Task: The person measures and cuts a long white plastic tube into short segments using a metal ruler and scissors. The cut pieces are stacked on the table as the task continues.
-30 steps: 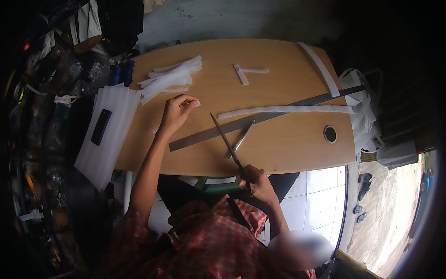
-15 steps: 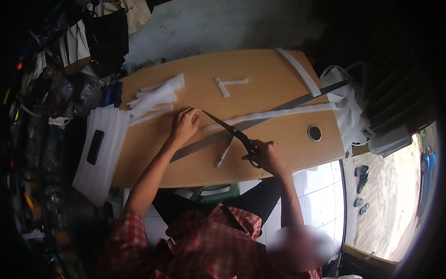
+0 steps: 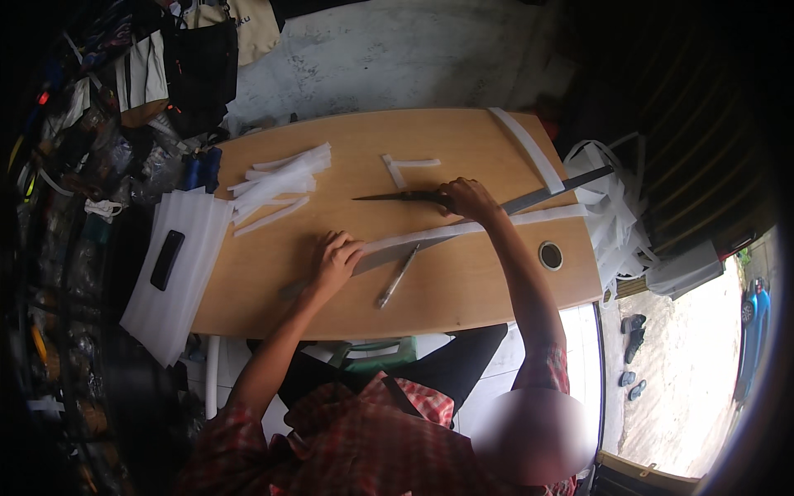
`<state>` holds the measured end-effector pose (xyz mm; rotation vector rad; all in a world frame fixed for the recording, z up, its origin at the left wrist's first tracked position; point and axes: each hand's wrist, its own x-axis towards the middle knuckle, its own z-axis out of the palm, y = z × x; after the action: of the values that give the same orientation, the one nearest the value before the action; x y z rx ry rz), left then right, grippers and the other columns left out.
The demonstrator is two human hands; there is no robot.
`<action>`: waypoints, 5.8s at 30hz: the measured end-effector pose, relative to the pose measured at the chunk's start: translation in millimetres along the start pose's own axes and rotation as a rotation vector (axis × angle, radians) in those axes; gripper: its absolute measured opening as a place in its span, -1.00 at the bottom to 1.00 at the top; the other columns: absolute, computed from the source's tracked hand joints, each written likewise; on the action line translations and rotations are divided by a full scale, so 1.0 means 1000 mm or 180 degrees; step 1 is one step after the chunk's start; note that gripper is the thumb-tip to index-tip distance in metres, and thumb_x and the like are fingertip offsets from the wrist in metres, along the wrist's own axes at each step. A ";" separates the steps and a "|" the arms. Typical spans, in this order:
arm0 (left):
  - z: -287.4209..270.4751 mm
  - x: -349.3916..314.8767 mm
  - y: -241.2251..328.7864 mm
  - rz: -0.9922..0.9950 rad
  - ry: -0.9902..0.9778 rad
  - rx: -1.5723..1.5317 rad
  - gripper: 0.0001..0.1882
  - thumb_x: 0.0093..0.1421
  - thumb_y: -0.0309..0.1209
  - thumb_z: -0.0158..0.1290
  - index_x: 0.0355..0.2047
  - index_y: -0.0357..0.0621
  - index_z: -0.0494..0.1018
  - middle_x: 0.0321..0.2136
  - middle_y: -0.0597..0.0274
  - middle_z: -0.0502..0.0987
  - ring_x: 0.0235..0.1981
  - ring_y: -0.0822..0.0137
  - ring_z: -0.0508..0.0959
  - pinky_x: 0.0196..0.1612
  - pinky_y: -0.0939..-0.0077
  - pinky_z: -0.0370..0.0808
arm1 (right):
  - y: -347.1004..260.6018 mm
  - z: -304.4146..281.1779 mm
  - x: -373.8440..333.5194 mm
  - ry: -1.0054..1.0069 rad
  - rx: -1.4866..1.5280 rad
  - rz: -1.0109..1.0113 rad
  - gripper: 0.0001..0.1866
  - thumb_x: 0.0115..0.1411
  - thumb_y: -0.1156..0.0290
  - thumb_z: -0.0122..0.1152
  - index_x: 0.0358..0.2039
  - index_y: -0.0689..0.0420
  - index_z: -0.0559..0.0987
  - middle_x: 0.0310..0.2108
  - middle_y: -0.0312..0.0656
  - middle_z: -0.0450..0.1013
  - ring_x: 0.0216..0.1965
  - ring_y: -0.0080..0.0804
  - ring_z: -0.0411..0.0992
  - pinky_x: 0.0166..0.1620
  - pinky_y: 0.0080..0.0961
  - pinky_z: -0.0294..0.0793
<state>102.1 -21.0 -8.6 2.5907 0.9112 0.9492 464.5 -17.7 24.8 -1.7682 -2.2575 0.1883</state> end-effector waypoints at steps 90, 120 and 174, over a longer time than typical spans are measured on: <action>0.000 -0.022 0.009 0.0033 0.0118 -0.0467 -0.73 0.09 -0.61 0.20 -0.15 -0.23 0.58 -0.16 0.11 0.57 -0.19 0.00 0.52 -0.10 0.14 0.51 | -0.159 0.056 -0.077 0.0934 0.1990 0.0187 -0.84 0.18 0.50 0.31 -0.27 0.23 0.52 -0.33 -0.14 0.56 -0.31 -0.23 0.60 -0.18 -0.40 0.57; 0.005 -0.024 0.008 -0.0036 0.0001 -0.0303 -0.75 0.07 -0.56 0.19 -0.19 -0.19 0.55 -0.15 0.13 0.53 -0.19 0.00 0.51 -0.12 0.10 0.48 | -0.173 0.087 -0.023 0.1363 0.2179 0.0456 -0.81 0.33 0.44 0.15 -0.42 0.26 0.48 -0.55 0.11 0.43 -0.51 0.16 0.45 -0.42 -0.16 0.39; 0.008 -0.025 0.008 -0.0316 0.0308 -0.0397 -0.78 0.24 -0.45 0.18 -0.12 -0.19 0.51 -0.17 0.06 0.50 -0.12 -0.05 0.47 -0.05 0.02 0.43 | -0.055 -0.059 -0.005 0.0072 -0.0542 -0.0256 -0.63 0.11 0.44 0.41 -0.10 0.28 0.51 -0.28 0.07 0.61 -0.18 0.00 0.61 -0.05 -0.14 0.60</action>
<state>96.1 -43.1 -23.9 2.3912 0.9625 1.0759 431.3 -39.7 95.0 -1.7455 -2.3857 -0.0409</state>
